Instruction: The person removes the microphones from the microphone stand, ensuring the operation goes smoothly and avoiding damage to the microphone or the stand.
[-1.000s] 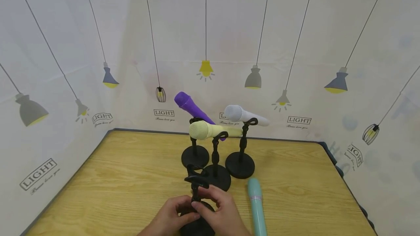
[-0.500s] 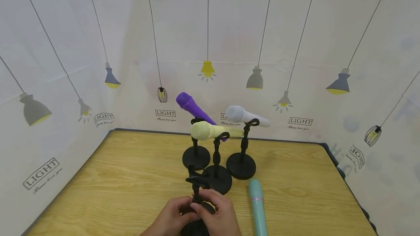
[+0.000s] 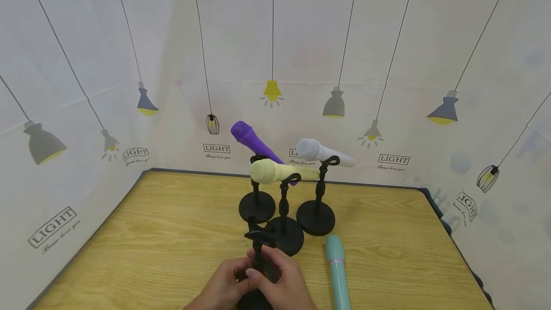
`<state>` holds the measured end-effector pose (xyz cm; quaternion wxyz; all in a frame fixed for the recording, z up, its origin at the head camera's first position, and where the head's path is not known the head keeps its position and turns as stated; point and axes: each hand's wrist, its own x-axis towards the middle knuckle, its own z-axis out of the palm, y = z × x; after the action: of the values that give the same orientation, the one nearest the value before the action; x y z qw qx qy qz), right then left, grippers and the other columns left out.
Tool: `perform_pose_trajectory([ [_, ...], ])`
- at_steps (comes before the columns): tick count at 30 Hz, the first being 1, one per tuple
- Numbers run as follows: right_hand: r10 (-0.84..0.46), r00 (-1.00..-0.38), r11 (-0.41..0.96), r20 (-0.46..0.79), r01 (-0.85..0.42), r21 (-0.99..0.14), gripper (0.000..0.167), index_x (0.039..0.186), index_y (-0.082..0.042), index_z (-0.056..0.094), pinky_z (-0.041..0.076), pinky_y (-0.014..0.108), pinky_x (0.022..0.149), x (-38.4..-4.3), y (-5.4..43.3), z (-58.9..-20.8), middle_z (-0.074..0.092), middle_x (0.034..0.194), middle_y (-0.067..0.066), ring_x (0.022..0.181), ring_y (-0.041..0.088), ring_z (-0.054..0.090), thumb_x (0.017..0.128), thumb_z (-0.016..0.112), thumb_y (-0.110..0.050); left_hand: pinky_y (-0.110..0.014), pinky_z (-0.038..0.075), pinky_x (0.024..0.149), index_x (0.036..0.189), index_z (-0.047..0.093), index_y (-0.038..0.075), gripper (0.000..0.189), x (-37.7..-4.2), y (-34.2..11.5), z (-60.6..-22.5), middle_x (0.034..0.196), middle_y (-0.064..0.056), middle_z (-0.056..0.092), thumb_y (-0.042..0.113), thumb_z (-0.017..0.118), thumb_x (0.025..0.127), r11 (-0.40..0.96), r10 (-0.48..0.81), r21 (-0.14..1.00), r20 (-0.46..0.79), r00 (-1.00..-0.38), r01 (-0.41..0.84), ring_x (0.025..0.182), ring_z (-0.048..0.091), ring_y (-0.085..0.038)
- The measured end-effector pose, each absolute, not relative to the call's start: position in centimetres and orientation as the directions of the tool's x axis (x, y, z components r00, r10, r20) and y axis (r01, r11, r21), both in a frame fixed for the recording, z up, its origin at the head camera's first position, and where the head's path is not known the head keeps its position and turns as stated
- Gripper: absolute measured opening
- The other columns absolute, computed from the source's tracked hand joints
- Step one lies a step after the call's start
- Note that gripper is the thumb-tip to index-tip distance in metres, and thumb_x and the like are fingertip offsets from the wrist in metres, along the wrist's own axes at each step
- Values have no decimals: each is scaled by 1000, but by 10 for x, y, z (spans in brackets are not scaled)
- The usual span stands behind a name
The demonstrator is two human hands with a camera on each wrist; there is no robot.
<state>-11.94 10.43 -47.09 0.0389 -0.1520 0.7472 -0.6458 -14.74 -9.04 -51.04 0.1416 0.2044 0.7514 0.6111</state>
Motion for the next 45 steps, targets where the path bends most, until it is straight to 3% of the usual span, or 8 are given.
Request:
perform_pose_trajectory([
  [4, -193, -965, 161, 179, -211, -964, 35, 127, -14, 74, 59, 34, 105, -119, 95, -471, 78, 124, 11, 117, 13, 74, 95, 85, -19, -16, 56, 90, 119, 81, 7, 23, -148, -91, -511, 115, -8, 83, 20, 78, 101, 175, 475, 976, 32, -879, 130, 106, 73, -2],
  [10, -127, -969, 222, 212, -236, -946, 27, 120, -17, 77, 60, 27, 99, -116, 94, -471, 79, 117, 1, 108, 9, 74, 95, 85, -21, -18, 58, 89, 119, 81, 7, 23, -146, -91, -512, 115, -9, 83, 20, 79, 100, 157, 487, 975, 60, -871, 155, 105, 75, -3],
  [14, -141, -949, 233, 282, -308, -922, 28, 123, -17, 77, 63, 33, 96, -116, 102, -474, 79, 117, 5, 108, 5, 74, 95, 84, -18, -18, 59, 87, 114, 82, 12, 17, -147, -91, -510, 110, -5, 83, 21, 80, 100, 155, 480, 978, 51, -876, 143, 102, 76, -4],
  [19, -198, -900, 221, 388, -427, -877, 30, 128, -7, 74, 66, 38, 91, -117, 115, -479, 78, 118, 11, 108, 2, 73, 98, 79, -11, -18, 59, 88, 114, 82, 14, 15, -148, -91, -509, 112, -5, 82, 16, 79, 99, 157, 483, 976, 55, -874, 148, 104, 76, -5],
  [27, -178, -959, 218, 221, -258, -941, 23, 125, -7, 77, 60, 21, 95, -116, 125, -472, 78, 121, 12, 109, 3, 72, 103, 75, -15, -25, 61, 96, 114, 82, 13, 16, -149, -91, -509, 110, -2, 82, 11, 80, 98, 182, 470, 979, -2, -883, 95, 107, 77, -8],
  [30, -164, -965, 181, 207, -236, -955, 23, 125, -6, 75, 59, 20, 97, -114, 124, -471, 77, 122, 12, 110, 4, 72, 103, 74, -12, -27, 61, 97, 114, 81, 11, 16, -149, -91, -509, 110, -3, 82, 11, 80, 98, 183, 467, 980, -14, -884, 81, 107, 77, -9],
  [39, -180, -860, 56, 477, -493, -868, 42, 141, 1, 62, 59, 22, 101, -116, 126, -465, 73, 134, -9, 117, 7, 74, 100, 69, 8, -19, 59, 94, 114, 80, 5, 18, -147, -89, -509, 110, -5, 82, 12, 81, 98, 158, 468, 982, 16, -883, 101, 108, 77, -8],
  [45, -236, -833, 5, 501, -516, -856, 56, 152, -3, 55, 57, 22, 105, -117, 127, -456, 68, 144, 21, 126, 8, 70, 99, 70, 9, -20, 59, 94, 113, 82, 12, 15, -146, -90, -510, 110, -7, 83, 15, 81, 98, 179, 467, 977, 17, -884, 114, 107, 77, -8],
])
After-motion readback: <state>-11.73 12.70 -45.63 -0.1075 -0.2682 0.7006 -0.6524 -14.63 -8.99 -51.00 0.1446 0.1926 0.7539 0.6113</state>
